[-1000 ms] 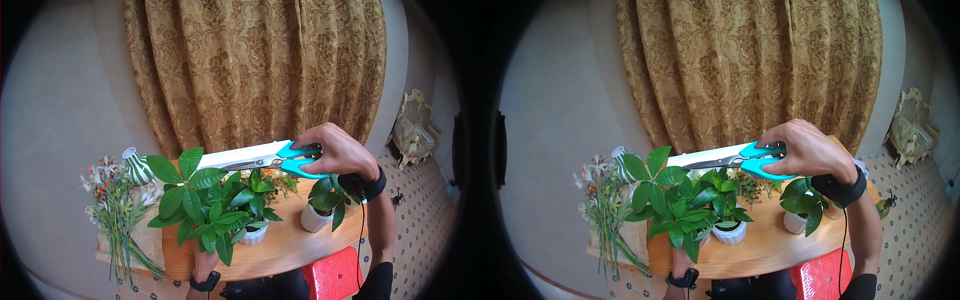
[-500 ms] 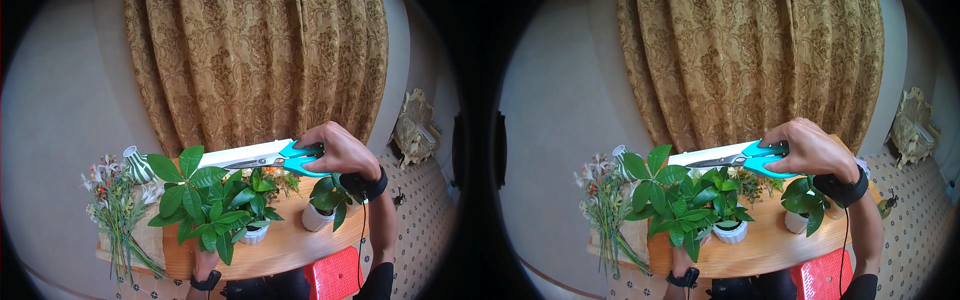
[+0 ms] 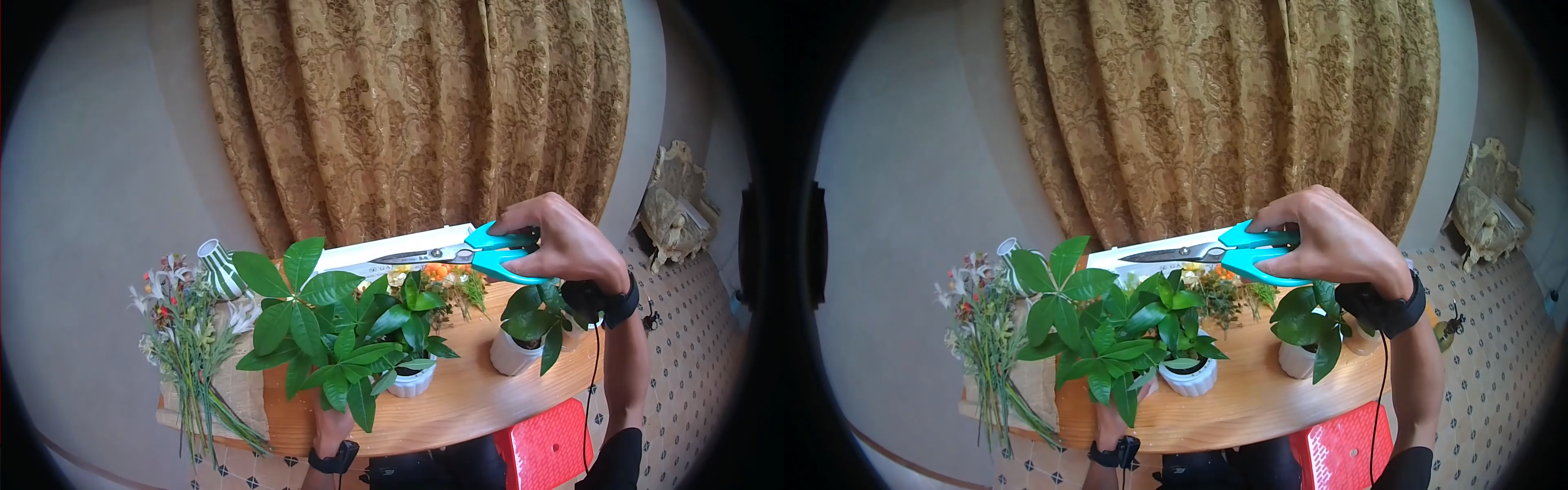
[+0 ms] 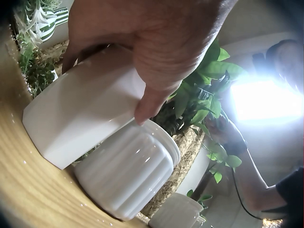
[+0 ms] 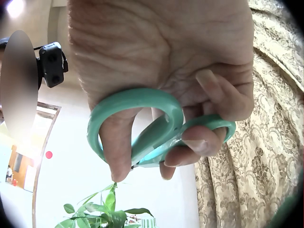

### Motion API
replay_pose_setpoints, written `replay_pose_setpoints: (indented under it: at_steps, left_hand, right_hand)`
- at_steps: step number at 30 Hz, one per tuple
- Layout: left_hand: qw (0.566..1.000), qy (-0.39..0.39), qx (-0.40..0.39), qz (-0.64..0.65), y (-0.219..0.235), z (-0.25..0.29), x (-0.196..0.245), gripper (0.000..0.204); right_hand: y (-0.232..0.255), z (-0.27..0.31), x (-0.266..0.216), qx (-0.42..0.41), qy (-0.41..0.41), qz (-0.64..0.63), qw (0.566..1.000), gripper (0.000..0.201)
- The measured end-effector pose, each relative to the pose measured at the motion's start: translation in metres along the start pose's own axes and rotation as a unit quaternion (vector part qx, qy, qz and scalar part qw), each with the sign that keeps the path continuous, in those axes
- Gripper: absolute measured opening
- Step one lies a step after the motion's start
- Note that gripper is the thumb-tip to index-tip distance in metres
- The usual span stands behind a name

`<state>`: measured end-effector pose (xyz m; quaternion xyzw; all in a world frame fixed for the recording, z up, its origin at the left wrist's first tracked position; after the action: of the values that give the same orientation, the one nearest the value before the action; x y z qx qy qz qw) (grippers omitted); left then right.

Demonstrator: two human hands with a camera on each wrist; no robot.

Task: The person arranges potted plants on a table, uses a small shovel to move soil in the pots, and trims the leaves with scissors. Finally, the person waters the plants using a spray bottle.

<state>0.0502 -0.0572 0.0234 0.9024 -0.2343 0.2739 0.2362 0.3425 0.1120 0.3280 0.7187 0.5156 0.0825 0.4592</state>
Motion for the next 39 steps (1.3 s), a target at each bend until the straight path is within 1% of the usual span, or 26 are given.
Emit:
replay_pose_setpoints:
  at_steps: [3, 5, 6, 7, 8, 9, 10, 12, 13, 14, 15, 17, 19, 21, 22, 24, 25, 27, 28, 30, 31, 32, 34, 35, 37, 39]
  left_hand:
    - [1.0, 0.017, 0.008, 0.01, 0.007, -0.005, 0.011, 0.041]
    - [1.0, 0.024, 0.011, 0.004, 0.007, 0.005, -0.012, 0.043]
    - [1.0, 0.027, 0.012, 0.0, 0.009, 0.009, -0.022, 0.043]
    - [0.999, 0.03, 0.014, -0.003, 0.011, 0.013, -0.031, 0.044]
    - [0.998, 0.057, 0.005, 0.013, 0.013, 0.015, -0.038, 0.045]
    - [0.997, 0.07, 0.0, 0.021, 0.015, 0.014, -0.035, 0.045]
    - [0.996, 0.084, -0.005, 0.029, 0.016, 0.014, -0.032, 0.045]
    - [0.956, 0.26, 0.036, 0.132, 0.02, 0.004, -0.011, 0.039]
    - [0.956, 0.258, 0.033, 0.134, 0.02, 0.003, -0.013, 0.039]
    - [0.968, 0.232, 0.032, 0.093, 0.024, 0.003, -0.017, 0.041]
    - [0.973, 0.217, 0.029, 0.071, 0.027, 0.002, -0.021, 0.042]
    - [0.98, 0.19, 0.04, 0.043, 0.033, 0.001, -0.027, 0.044]
    - [0.982, 0.178, 0.05, 0.04, 0.036, -0.003, -0.027, 0.046]
    - [0.985, 0.148, 0.081, 0.037, 0.042, -0.01, -0.016, 0.047]
    - [0.985, 0.147, 0.077, 0.037, 0.043, -0.013, -0.009, 0.047]
    - [0.978, 0.175, 0.114, -0.007, 0.047, -0.018, 0.003, 0.045]
    - [0.978, 0.175, 0.11, -0.007, 0.048, -0.018, 0.004, 0.045]
    - [0.972, 0.204, 0.113, -0.029, 0.052, -0.019, 0.001, 0.043]
    - [0.972, 0.204, 0.109, -0.029, 0.055, -0.016, -0.012, 0.043]
    - [0.964, 0.25, 0.093, 0.015, 0.059, -0.003, -0.049, 0.041]
    - [0.957, 0.274, 0.088, 0.033, 0.06, 0.002, -0.061, 0.04]
    - [0.958, 0.274, 0.083, 0.033, 0.064, 0.003, -0.067, 0.04]
    - [0.974, 0.218, 0.057, -0.015, 0.069, 0.003, -0.075, 0.043]
    - [0.979, 0.198, 0.047, -0.03, 0.067, -0.002, -0.068, 0.044]
    - [0.968, 0.239, 0.079, -0.028, 0.071, -0.005, -0.054, 0.051]
    - [0.961, 0.26, 0.086, -0.025, 0.068, -0.016, -0.025, 0.055]
  right_hand:
    - [0.006, 0.007, 0.001, 0.013, -0.005, 0.012, 1.0, 0.039]
    - [0.01, 0.014, 0.005, 0.059, 0.037, -0.02, 0.997, 0.041]
    - [0.011, 0.017, 0.004, 0.059, 0.036, -0.02, 0.997, 0.041]
    - [0.014, 0.022, 0.0, 0.06, 0.015, -0.013, 0.998, 0.042]
    - [0.018, 0.028, -0.004, 0.062, -0.007, -0.006, 0.998, 0.042]
    - [0.02, 0.033, -0.01, 0.062, -0.008, -0.007, 0.998, 0.042]
    - [0.02, 0.039, -0.017, 0.054, -0.051, -0.03, 0.997, 0.041]
    - [0.023, 0.053, -0.025, 0.016, -0.121, -0.072, 0.99, 0.034]
    - [0.023, 0.063, -0.026, 0.01, -0.128, -0.098, 0.987, 0.031]
    - [0.021, 0.073, -0.027, 0.005, -0.135, -0.125, 0.983, 0.029]
    - [0.016, 0.085, -0.031, -0.009, -0.171, -0.232, 0.958, 0.022]
    - [0.001, 0.112, -0.024, -0.021, -0.164, -0.269, 0.949, 0.021]
    - [-0.019, 0.142, -0.02, -0.045, -0.213, -0.35, 0.911, 0.027]
    - [-0.048, 0.172, -0.012, -0.048, -0.218, -0.436, 0.872, 0.029]
    - [-0.057, 0.181, -0.015, -0.059, -0.251, -0.443, 0.859, 0.03]
    - [-0.081, 0.2, -0.011, -0.044, -0.288, -0.435, 0.852, 0.029]
    - [-0.094, 0.209, -0.01, -0.042, -0.291, -0.436, 0.851, 0.029]
    - [-0.122, 0.226, -0.002, -0.008, -0.386, -0.411, 0.826, 0.03]
    - [-0.134, 0.233, 0.001, -0.006, -0.389, -0.411, 0.824, 0.03]
    - [-0.152, 0.24, 0.007, 0.014, -0.403, -0.352, 0.845, 0.034]
    - [-0.157, 0.242, 0.008, 0.028, -0.402, -0.334, 0.852, 0.042]
    - [-0.16, 0.24, 0.007, 0.031, -0.407, -0.335, 0.85, 0.042]
    - [-0.16, 0.234, 0.007, 0.037, -0.391, -0.279, 0.876, 0.047]
    - [-0.161, 0.231, 0.005, 0.039, -0.395, -0.279, 0.875, 0.047]
    - [-0.162, 0.225, 0.002, 0.051, -0.383, -0.284, 0.878, 0.048]
    - [-0.165, 0.22, 0.001, 0.044, -0.379, -0.28, 0.881, 0.048]
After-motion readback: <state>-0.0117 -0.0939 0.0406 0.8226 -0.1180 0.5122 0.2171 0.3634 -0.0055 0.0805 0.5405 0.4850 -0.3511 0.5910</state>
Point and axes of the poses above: each hand's wrist, its own z-axis away from the middle knuckle, its own y-axis out of the back of the hand, x = y × z, the point moved 2 cm from there along -z, towards the middle knuckle, and after that the axes turned 14 degrees about x, right-handed, at the moved point
